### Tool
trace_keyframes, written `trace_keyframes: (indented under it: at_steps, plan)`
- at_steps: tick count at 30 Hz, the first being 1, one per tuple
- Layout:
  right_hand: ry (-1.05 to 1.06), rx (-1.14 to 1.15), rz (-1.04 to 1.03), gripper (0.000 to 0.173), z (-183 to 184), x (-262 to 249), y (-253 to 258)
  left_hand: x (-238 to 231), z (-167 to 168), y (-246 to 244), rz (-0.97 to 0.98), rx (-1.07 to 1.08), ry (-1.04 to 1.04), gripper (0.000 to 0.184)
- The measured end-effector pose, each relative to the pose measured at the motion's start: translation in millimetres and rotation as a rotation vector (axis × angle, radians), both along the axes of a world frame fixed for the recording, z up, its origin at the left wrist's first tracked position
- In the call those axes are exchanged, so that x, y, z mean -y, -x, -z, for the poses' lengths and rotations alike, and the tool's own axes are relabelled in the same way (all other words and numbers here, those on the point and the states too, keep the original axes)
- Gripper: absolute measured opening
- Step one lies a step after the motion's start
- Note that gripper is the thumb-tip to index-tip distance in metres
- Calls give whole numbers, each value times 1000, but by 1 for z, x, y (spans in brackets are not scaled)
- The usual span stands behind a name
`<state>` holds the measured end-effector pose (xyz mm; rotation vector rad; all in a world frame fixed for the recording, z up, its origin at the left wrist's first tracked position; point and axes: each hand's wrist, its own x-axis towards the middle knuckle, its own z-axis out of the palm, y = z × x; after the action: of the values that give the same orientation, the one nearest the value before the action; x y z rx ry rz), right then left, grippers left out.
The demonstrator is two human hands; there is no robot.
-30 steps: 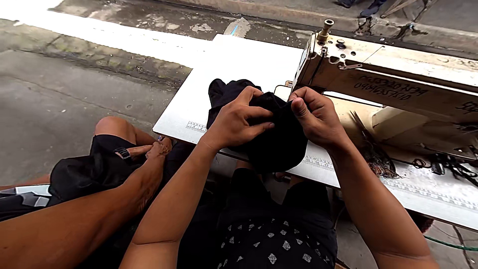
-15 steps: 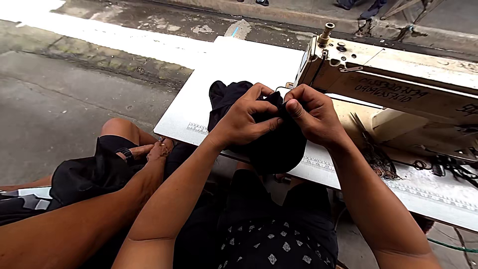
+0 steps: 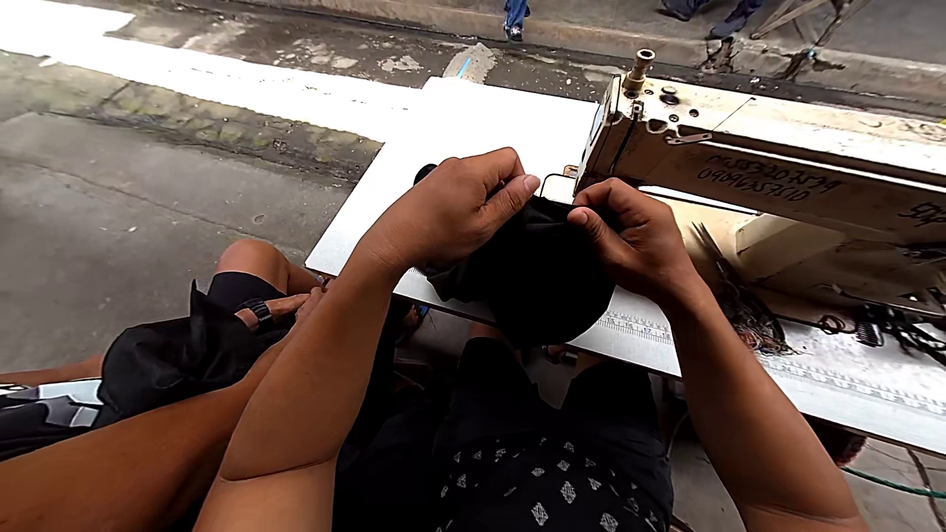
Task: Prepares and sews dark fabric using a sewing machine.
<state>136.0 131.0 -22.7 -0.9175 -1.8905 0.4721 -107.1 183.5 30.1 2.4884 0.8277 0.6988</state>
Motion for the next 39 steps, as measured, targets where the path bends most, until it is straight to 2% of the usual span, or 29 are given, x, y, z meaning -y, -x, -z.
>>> trace_keyframes:
  at_steps: [3,6,7,9,12,15,18,20,22,25,29,33,36,39]
  plan:
    - [-19,114,119,19,13,8,-1,-1,15,-1,97,87,-32,27]
    - [-108,70,69,55,10,16,7,1,29,-11,188,237,63,23]
    - [-159,41,46,58,8,17,12,2,33,-14,214,283,110,21]
    - [-238,-11,39,43,9,16,21,6,38,-17,242,353,183,18]
    - [-236,-62,62,20,17,15,19,7,44,-9,223,385,210,8]
    - [-137,-185,-14,8,28,14,11,8,50,-2,176,417,223,18]
    - [-1,-344,-139,8,32,16,11,9,50,-3,169,420,250,37]
    - [17,-334,-134,10,29,16,12,10,46,-4,147,350,277,41]
    - [-4,-222,-105,15,25,16,9,11,42,-5,126,282,290,35]
    - [-49,-22,-99,23,18,12,-2,14,37,-3,30,266,217,17]
    - [-81,216,-115,18,4,16,-16,18,29,0,46,256,230,18]
    - [-176,438,31,10,-10,27,-15,21,29,-4,91,200,156,13]
    - [-193,404,7,7,-11,30,-15,19,34,-6,116,190,70,15]
    - [-91,119,-165,7,0,30,-13,20,40,-12,89,345,57,14]
